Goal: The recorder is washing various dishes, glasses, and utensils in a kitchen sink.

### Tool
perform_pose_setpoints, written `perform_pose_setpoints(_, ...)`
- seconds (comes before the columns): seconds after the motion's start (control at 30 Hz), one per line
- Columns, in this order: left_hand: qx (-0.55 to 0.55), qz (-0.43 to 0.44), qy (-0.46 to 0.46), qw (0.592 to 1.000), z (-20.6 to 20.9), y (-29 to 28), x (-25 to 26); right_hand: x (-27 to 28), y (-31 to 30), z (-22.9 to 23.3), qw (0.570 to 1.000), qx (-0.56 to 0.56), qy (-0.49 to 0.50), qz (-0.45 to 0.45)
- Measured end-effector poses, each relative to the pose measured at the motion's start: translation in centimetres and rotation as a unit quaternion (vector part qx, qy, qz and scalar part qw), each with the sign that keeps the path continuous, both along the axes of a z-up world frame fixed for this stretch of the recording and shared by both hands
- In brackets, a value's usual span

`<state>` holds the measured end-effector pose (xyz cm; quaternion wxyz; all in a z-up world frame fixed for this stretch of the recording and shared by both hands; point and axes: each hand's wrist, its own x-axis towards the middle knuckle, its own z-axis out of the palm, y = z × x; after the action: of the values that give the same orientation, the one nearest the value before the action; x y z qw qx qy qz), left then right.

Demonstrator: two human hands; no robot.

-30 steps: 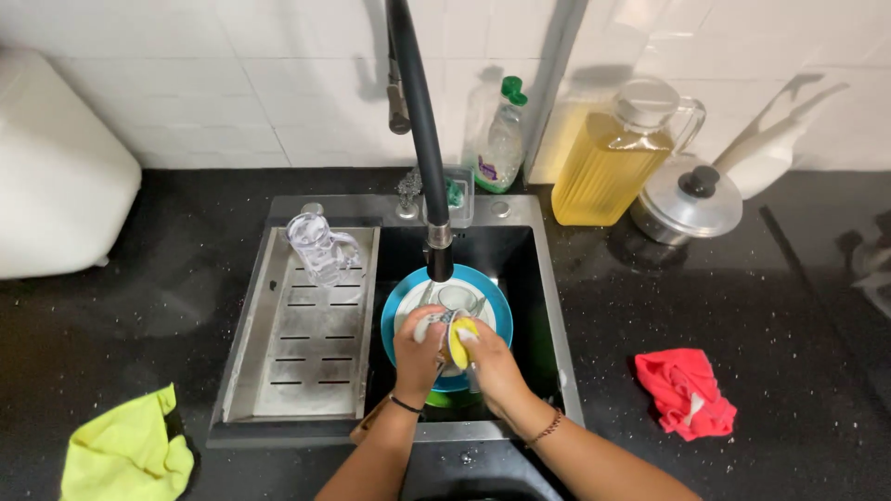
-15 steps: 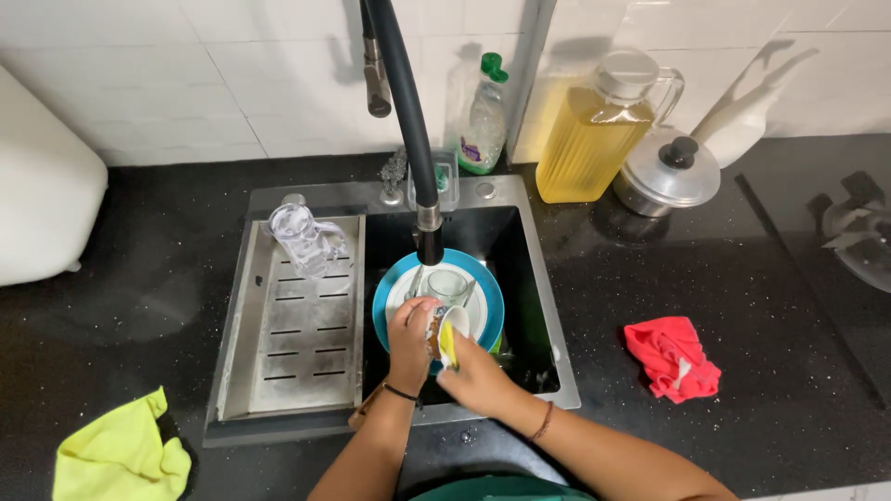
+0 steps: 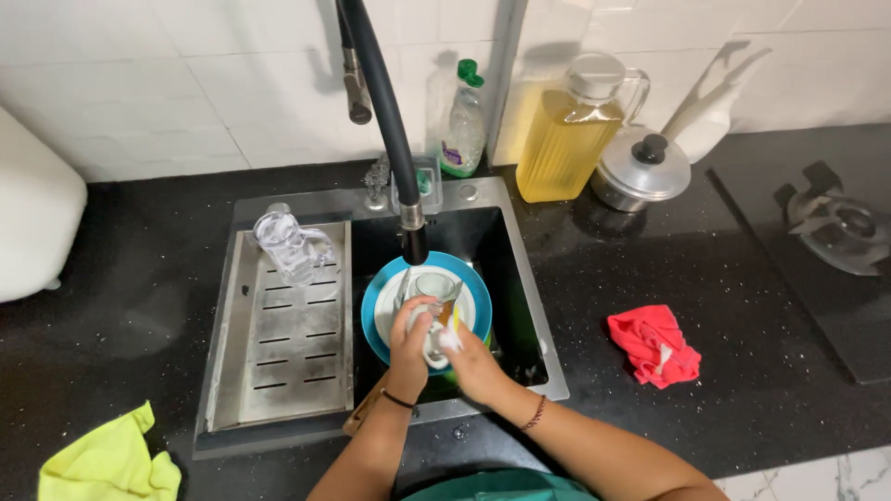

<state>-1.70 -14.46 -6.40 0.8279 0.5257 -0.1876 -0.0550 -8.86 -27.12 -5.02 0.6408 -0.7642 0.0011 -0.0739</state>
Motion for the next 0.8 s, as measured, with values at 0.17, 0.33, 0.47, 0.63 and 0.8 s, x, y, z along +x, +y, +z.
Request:
perform_pose_setpoints(0.17, -0.090, -0.149, 0.194, 0.965, -3.3, 0.0, 0.8, -0.9, -2.5, 0.9, 0.935, -0.276, -0.199, 0.103)
perform_pose_setpoints(0.33, -0.027, -0.228, 0.336, 0.913, -1.7, -0.7, 0.3, -0.5, -3.7, 0.2, 0.821, -0.495, -0.234, 0.160)
perform_pose_setpoints(0.47, -0.033, -0.086, 0.209, 0.974, -1.9, -0.9, 0.5, -0.4, -1.3, 2.5, 0.979, -0.175, -0.032, 0.096)
perform_pose_setpoints(0.63, -0.109, -0.105, 0.190, 0.970, -2.1, 0.8, 1.8, 0.4, -1.6, 4.6, 0.970, -0.125, -0.142, 0.149)
perform_pose_setpoints(0.8, -0.101, -0.142, 0.309, 0.935, -1.8, 0.3, 2.5, 1.6, -5.6, 1.4, 0.846, -0.442, -0.203, 0.217)
